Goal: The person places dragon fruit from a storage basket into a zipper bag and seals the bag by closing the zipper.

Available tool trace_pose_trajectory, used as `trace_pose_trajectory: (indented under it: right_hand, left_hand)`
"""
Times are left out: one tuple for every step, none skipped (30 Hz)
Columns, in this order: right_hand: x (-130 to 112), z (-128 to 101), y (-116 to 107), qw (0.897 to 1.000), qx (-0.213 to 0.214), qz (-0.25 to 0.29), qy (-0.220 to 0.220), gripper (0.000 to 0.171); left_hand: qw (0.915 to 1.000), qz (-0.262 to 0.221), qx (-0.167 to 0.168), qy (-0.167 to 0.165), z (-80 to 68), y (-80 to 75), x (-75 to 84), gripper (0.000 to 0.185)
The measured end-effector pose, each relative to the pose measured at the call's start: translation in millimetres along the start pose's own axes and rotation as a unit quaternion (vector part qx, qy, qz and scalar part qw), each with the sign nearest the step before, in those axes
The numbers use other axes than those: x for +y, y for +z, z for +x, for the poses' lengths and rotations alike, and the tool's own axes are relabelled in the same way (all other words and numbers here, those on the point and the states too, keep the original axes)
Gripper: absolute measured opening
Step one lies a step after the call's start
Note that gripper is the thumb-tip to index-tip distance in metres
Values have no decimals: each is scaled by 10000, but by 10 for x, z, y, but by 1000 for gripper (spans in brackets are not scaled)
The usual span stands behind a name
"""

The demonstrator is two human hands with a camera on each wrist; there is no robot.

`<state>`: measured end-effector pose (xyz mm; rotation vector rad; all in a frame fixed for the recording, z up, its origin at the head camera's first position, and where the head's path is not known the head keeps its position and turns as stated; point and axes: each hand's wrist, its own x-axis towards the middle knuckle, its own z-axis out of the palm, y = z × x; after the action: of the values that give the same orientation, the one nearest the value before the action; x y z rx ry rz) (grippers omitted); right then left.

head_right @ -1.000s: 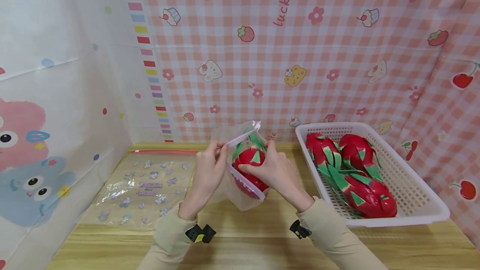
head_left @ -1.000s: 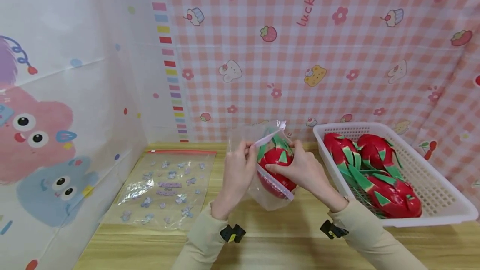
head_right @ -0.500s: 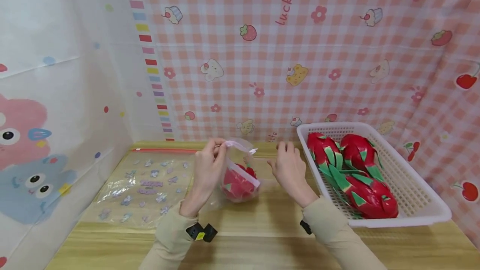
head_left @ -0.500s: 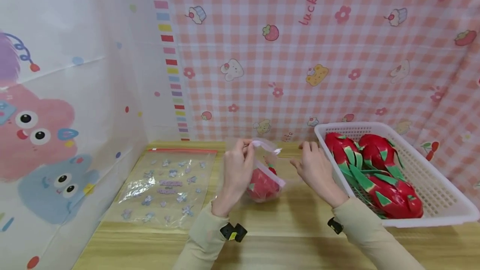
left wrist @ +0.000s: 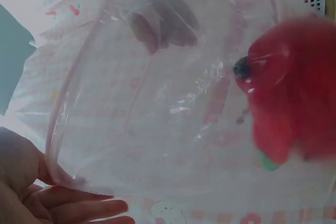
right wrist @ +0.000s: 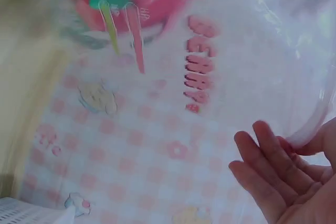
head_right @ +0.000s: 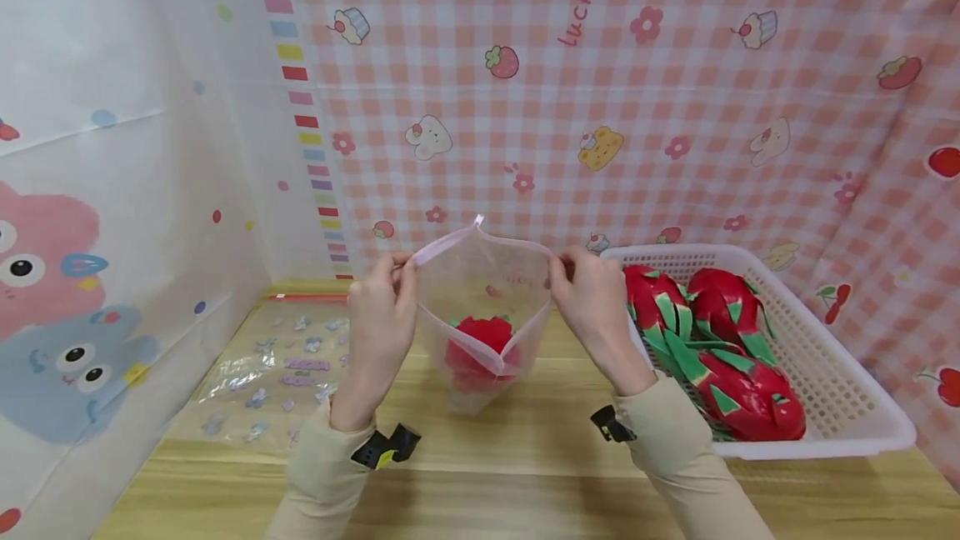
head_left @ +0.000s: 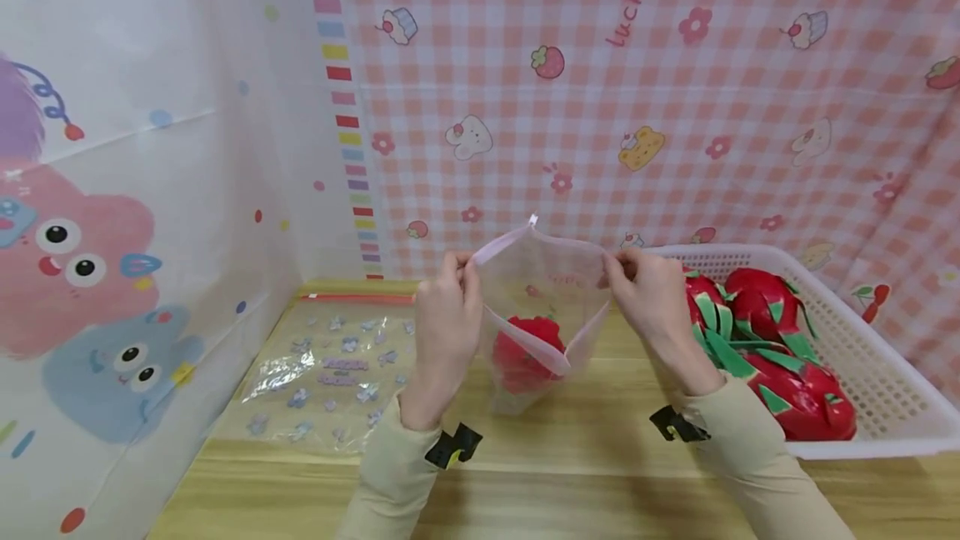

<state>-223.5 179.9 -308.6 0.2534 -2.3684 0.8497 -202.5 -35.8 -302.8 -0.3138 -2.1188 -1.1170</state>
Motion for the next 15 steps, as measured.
trace_pose_trajectory:
  right_hand:
    - [4, 8, -31, 9999, 90, -53, 22, 26]
    - [20, 2, -45, 9999, 49, -91, 115, 25]
    - [48, -16, -41, 9996, -65, -111, 235, 25]
    - [83, -40, -28, 9991, -225, -128, 335, 24]
    - [114, -66, -10, 9981, -401, -116, 443, 23]
    - [142, -89, 8, 9971, -546, -76, 524, 22]
    - [155, -106, 17, 9964, -640, 8, 562, 22]
    - [158, -111, 17, 9964, -641, 71, 559, 21]
    - [151, -105, 3, 9971, -551, 122, 507, 21]
    - [132, -87, -26, 9981, -410, 158, 429, 21]
    - [106, -62, -60, 9989, -235, 184, 359, 21]
    - [79, -29, -101, 9994, -20, 203, 277, 21]
    - [53, 5, -142, 9992, 208, 240, 229, 22]
    - [31, 37, -178, 9984, 433, 280, 212, 22]
    - [19, 65, -200, 9973, 630, 321, 206, 22]
  left_hand:
    - [9999, 8, -106, -47, -6, 3, 1, 19]
    - [9997, 29, -233, -83, -22, 24, -15, 19]
    - [9992, 69, -371, -161, -43, 52, -32, 19]
    - [9984, 115, -499, -228, -66, 85, -54, 19]
    - [9978, 180, -582, -247, -92, 120, -81, 20]
    - [9972, 233, -652, -266, -113, 153, -100, 20]
    - [9970, 233, -681, -279, -125, 175, -112, 20]
    - [9975, 247, -619, -247, -127, 192, -119, 20]
    - [9981, 262, -518, -216, -119, 192, -110, 20]
    - [9988, 251, -397, -144, -106, 187, -99, 20]
    - [9994, 206, -267, -66, -91, 170, -83, 20]
    - [9998, 112, -156, 0, -66, 147, -56, 20]
    - [9999, 7, -34, 99, -42, 120, -30, 20]
    - [9998, -65, 81, 191, -16, 99, -8, 20]
    - [9995, -100, 153, 254, 4, 82, 11, 20]
